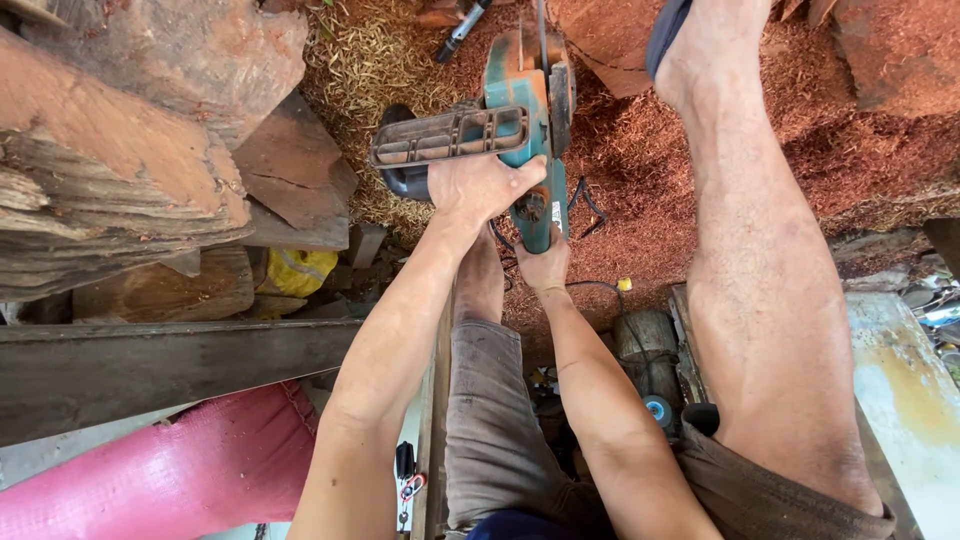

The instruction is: Cutting wood rounds using an electric chainsaw in a workshop.

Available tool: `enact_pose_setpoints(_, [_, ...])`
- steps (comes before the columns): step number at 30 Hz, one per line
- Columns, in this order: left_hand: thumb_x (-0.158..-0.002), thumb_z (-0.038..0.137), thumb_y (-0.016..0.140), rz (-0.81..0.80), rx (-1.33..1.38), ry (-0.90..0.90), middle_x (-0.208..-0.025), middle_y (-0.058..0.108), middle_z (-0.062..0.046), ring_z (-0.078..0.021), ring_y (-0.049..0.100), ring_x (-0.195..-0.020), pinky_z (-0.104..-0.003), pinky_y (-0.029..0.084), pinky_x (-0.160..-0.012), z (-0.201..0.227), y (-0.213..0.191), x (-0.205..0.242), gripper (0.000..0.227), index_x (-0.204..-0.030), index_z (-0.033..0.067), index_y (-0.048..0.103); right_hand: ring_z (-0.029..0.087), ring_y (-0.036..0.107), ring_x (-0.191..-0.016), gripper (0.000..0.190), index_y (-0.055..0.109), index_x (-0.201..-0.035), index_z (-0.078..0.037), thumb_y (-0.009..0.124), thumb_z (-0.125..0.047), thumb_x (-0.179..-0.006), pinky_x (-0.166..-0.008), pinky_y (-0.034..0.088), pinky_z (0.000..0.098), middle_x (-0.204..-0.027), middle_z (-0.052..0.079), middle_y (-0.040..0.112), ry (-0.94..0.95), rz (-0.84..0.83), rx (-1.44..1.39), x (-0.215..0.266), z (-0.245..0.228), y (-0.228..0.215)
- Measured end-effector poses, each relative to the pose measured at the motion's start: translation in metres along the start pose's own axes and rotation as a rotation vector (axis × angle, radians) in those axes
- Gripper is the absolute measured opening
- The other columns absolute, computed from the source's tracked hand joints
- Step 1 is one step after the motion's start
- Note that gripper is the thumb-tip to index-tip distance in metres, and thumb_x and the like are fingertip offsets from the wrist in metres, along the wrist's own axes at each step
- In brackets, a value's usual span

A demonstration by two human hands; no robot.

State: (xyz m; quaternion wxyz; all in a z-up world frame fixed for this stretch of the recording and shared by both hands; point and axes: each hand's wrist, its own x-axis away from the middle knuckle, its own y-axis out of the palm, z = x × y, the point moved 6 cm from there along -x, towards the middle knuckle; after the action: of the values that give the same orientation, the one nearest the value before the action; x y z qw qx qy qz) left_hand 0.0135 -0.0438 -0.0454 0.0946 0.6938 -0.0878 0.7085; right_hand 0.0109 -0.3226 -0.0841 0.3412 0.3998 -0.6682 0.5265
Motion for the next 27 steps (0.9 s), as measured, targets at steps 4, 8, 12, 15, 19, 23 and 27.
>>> enact_pose_setpoints(4, [-0.077, 0.079, 0.054, 0.301, 0.069, 0.127, -0.105, 0.076, -0.008, -0.0266, 0.071, -0.094, -0.045, 0.054, -0.081, 0.004, -0.011, -0.003, 0.070, -0.110, 0.0220, 0.077, 0.031, 0.075, -0.081, 0.033, 0.067, -0.103, 0.003, 0.079, -0.012, -0.076, -0.076, 0.061, 0.0432, -0.090, 0.019, 0.073, -0.027, -0.003, -0.071, 0.000, 0.006, 0.005])
enact_pose_setpoints(8, [-0.077, 0.070, 0.056, 0.290, 0.119, 0.140, -0.093, 0.075, -0.006, -0.0247, 0.073, -0.080, -0.043, 0.059, -0.069, -0.005, -0.015, -0.001, 0.060, -0.105, 0.0199, 0.074, 0.024, 0.072, -0.075, 0.032, 0.066, -0.105, 0.002, 0.076, -0.008, -0.076, -0.070, 0.059, 0.0390, -0.086, 0.014, 0.073, 0.021, -0.009, -0.186, 0.001, 0.000, 0.010])
enact_pose_setpoints(12, [-0.071, 0.064, 0.061, 0.441, 0.182, 0.318, -0.090, 0.075, -0.006, -0.0267, 0.072, -0.077, -0.045, 0.057, -0.068, 0.000, -0.018, -0.003, 0.054, -0.101, 0.0210, 0.075, 0.021, 0.068, -0.072, 0.030, 0.066, -0.105, 0.003, 0.075, -0.005, -0.077, -0.067, 0.055, 0.0369, -0.084, 0.011, 0.071, 0.000, 0.024, -0.198, 0.001, 0.002, 0.007])
enact_pose_setpoints(15, [-0.075, 0.064, 0.059, 0.405, 0.201, 0.273, -0.090, 0.076, -0.006, -0.0261, 0.072, -0.078, -0.043, 0.058, -0.068, -0.003, -0.019, -0.001, 0.053, -0.100, 0.0198, 0.076, 0.022, 0.068, -0.073, 0.032, 0.064, -0.105, 0.003, 0.075, -0.005, -0.076, -0.068, 0.055, 0.0362, -0.085, 0.011, 0.071, -0.086, 0.062, -0.237, 0.001, 0.000, 0.009])
enact_pose_setpoints(19, [-0.076, 0.065, 0.058, 0.341, 0.231, 0.232, -0.088, 0.077, -0.006, -0.0254, 0.073, -0.079, -0.042, 0.058, -0.072, -0.008, -0.009, -0.012, 0.053, -0.096, 0.0206, 0.078, 0.023, 0.068, -0.072, 0.030, 0.064, -0.103, 0.003, 0.075, -0.005, -0.076, -0.069, 0.055, 0.0367, -0.083, 0.012, 0.070, -0.136, 0.090, -0.179, -0.002, 0.000, 0.006])
enact_pose_setpoints(23, [-0.072, 0.069, 0.060, 0.396, 0.239, 0.254, -0.082, 0.077, -0.007, -0.0249, 0.074, -0.075, -0.040, 0.059, -0.068, -0.009, -0.014, -0.010, 0.060, -0.090, 0.0154, 0.078, 0.023, 0.069, -0.069, 0.022, 0.063, -0.096, 0.000, 0.072, -0.005, -0.077, -0.070, 0.057, 0.0370, -0.082, 0.011, 0.071, -0.081, 0.079, -0.110, -0.004, 0.008, 0.012])
enact_pose_setpoints(27, [-0.070, 0.072, 0.060, 0.348, 0.222, 0.260, -0.079, 0.076, -0.007, -0.0247, 0.074, -0.075, -0.041, 0.059, -0.067, -0.010, -0.009, -0.019, 0.063, -0.086, 0.0140, 0.078, 0.023, 0.069, -0.068, 0.020, 0.063, -0.095, -0.002, 0.070, -0.005, -0.077, -0.068, 0.057, 0.0387, -0.081, 0.011, 0.070, -0.034, 0.085, -0.133, -0.003, 0.001, 0.011])
